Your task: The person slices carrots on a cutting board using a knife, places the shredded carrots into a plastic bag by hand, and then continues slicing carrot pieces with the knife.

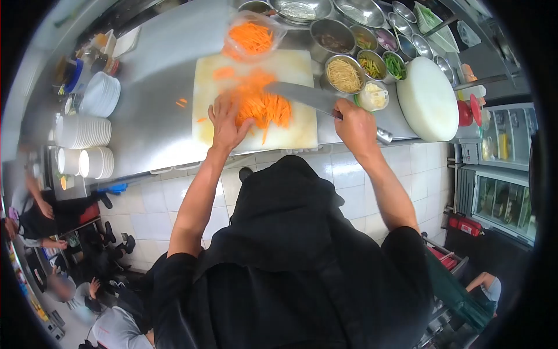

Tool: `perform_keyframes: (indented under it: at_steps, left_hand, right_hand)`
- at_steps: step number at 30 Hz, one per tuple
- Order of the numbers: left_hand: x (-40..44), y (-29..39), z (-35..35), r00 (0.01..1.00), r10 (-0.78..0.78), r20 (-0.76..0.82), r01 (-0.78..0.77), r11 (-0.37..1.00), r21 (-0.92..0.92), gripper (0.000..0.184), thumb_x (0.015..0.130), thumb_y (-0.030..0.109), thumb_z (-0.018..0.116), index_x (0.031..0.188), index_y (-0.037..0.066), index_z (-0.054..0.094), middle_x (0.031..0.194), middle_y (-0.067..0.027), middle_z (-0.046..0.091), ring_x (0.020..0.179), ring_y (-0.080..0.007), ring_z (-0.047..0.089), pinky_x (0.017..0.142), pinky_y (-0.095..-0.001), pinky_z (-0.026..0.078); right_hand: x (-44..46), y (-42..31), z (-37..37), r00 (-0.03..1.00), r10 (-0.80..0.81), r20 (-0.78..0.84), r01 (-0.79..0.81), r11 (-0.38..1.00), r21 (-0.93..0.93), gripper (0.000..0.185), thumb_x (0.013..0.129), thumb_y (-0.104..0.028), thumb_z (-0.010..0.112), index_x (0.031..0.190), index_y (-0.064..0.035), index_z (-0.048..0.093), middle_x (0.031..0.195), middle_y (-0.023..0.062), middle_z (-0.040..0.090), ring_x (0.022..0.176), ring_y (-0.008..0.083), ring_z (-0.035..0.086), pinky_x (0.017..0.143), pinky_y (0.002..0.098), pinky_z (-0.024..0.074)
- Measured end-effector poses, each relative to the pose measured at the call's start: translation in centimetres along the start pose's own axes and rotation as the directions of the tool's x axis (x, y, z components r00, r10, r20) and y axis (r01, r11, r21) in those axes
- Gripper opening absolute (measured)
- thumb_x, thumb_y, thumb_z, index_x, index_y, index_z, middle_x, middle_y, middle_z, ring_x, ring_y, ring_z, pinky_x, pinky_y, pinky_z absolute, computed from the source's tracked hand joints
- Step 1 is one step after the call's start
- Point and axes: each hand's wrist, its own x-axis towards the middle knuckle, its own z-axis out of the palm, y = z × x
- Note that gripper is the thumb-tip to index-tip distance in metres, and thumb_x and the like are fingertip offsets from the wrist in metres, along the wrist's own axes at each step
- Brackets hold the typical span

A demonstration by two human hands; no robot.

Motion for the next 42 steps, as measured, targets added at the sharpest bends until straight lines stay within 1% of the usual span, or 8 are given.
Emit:
perform_keyframes:
  at_steps: [7, 11, 14, 16, 23, 26, 34, 42]
  left_hand:
    - [2.1, -0.3, 0.5, 0.898, -0.317, -0.307, 0.246, 0.937, -0.249, 0.046, 0.099, 0.030, 0.050, 0.131, -0.003, 0.051, 0.132, -0.0263, 0.051, 0.124, -0.0413, 0.045, 0.106, -0.0468, 0.032]
    - [1.4, -0.6, -0.3, 0.813, -0.494, -0.309, 0.394, 0.856, -0.333, 0.042, 0.099, 0.028, 0.049, 0.127, -0.004, 0.056, 0.125, -0.0263, 0.057, 0.119, -0.0392, 0.051, 0.101, -0.0427, 0.039]
    - [3.5, -1.6, -1.1, 0.791, -0.542, -0.283, 0.447, 0.828, -0.338, 0.043, 0.097, 0.030, 0.053, 0.124, -0.004, 0.058, 0.120, -0.0233, 0.061, 0.113, -0.0332, 0.058, 0.096, -0.0407, 0.044]
    - [8.2, -0.3, -2.9, 0.737, -0.665, -0.119, 0.528, 0.677, -0.513, 0.044, 0.095, 0.032, 0.057, 0.120, -0.004, 0.061, 0.116, -0.0200, 0.064, 0.107, -0.0292, 0.062, 0.090, -0.0389, 0.048]
    - [21.4, -5.0, 1.6, 0.663, -0.727, 0.179, 0.715, 0.544, -0.438, 0.069, 0.074, 0.040, 0.078, 0.122, -0.002, 0.050, 0.099, -0.0155, 0.066, 0.091, -0.0231, 0.066, 0.079, -0.0341, 0.052]
    - [21.8, -5.7, 1.1, 0.755, -0.571, 0.323, 0.645, 0.557, -0.523, 0.061, 0.080, 0.024, 0.074, 0.123, -0.003, 0.042, 0.093, -0.0139, 0.064, 0.077, -0.0183, 0.063, 0.059, -0.0283, 0.053]
    - [21.9, -6.3, 1.1, 0.773, -0.587, 0.239, 0.601, 0.560, -0.570, 0.057, 0.075, 0.022, 0.073, 0.119, -0.001, 0.047, 0.098, -0.0151, 0.065, 0.080, -0.0209, 0.065, 0.068, -0.0321, 0.053]
    - [22.4, -7.1, -0.1, 0.877, -0.391, 0.281, 0.470, 0.569, -0.675, 0.044, 0.080, 0.018, 0.069, 0.116, 0.000, 0.053, 0.089, -0.0121, 0.066, 0.071, -0.0180, 0.064, 0.062, -0.0302, 0.055]
  right_hand:
    - [2.2, 0.0, 12.8, 0.897, 0.358, -0.261, -0.323, 0.931, 0.168, 0.022, 0.074, 0.001, 0.060, 0.095, -0.0035, 0.064, 0.112, 0.0248, 0.062, 0.079, 0.0414, 0.065, 0.072, 0.0454, 0.0538]
    - [2.3, -1.8, 14.9, 0.946, 0.320, -0.060, -0.297, 0.924, 0.241, 0.025, 0.078, -0.002, 0.057, 0.102, 0.0015, 0.063, 0.126, 0.0346, 0.050, 0.093, 0.0465, 0.063, 0.076, 0.0486, 0.0527]
    - [2.8, -3.2, 15.0, 0.962, 0.259, 0.086, -0.266, 0.960, 0.084, 0.043, 0.079, -0.009, 0.063, 0.120, 0.0032, 0.057, 0.130, 0.0351, 0.046, 0.117, 0.0518, 0.048, 0.094, 0.0554, 0.0442]
    - [3.8, -4.3, 16.7, 0.995, 0.076, 0.060, -0.090, 0.955, 0.282, 0.070, 0.077, -0.024, 0.073, 0.137, -0.0016, 0.045, 0.142, 0.0335, 0.034, 0.133, 0.0541, 0.028, 0.101, 0.0673, 0.0299]
    - [10.3, -12.9, 18.0, 0.847, 0.346, 0.404, -0.341, 0.936, -0.086, 0.102, 0.058, -0.044, 0.086, 0.145, -0.0191, 0.037, 0.155, 0.0231, 0.015, 0.135, 0.0515, 0.019, 0.094, 0.0719, 0.0320]
    - [10.8, -12.9, 18.0, 0.766, 0.405, 0.500, -0.376, 0.912, -0.163, 0.092, 0.063, -0.038, 0.083, 0.142, -0.0224, 0.040, 0.153, 0.0209, 0.019, 0.135, 0.0520, 0.018, 0.093, 0.0678, 0.0386]
    - [11.5, -10.8, 16.6, 0.864, 0.363, 0.350, -0.421, 0.901, 0.104, 0.064, 0.070, -0.029, 0.075, 0.128, -0.0099, 0.057, 0.132, 0.0151, 0.053, 0.112, 0.0353, 0.056, 0.093, 0.0402, 0.0497]
    - [14.3, -10.6, 6.7, 0.877, 0.411, 0.250, -0.462, 0.864, 0.202, 0.057, 0.060, -0.019, 0.074, 0.114, -0.0057, 0.065, 0.106, 0.0181, 0.067, 0.100, 0.0321, 0.064, 0.086, 0.0387, 0.0507]
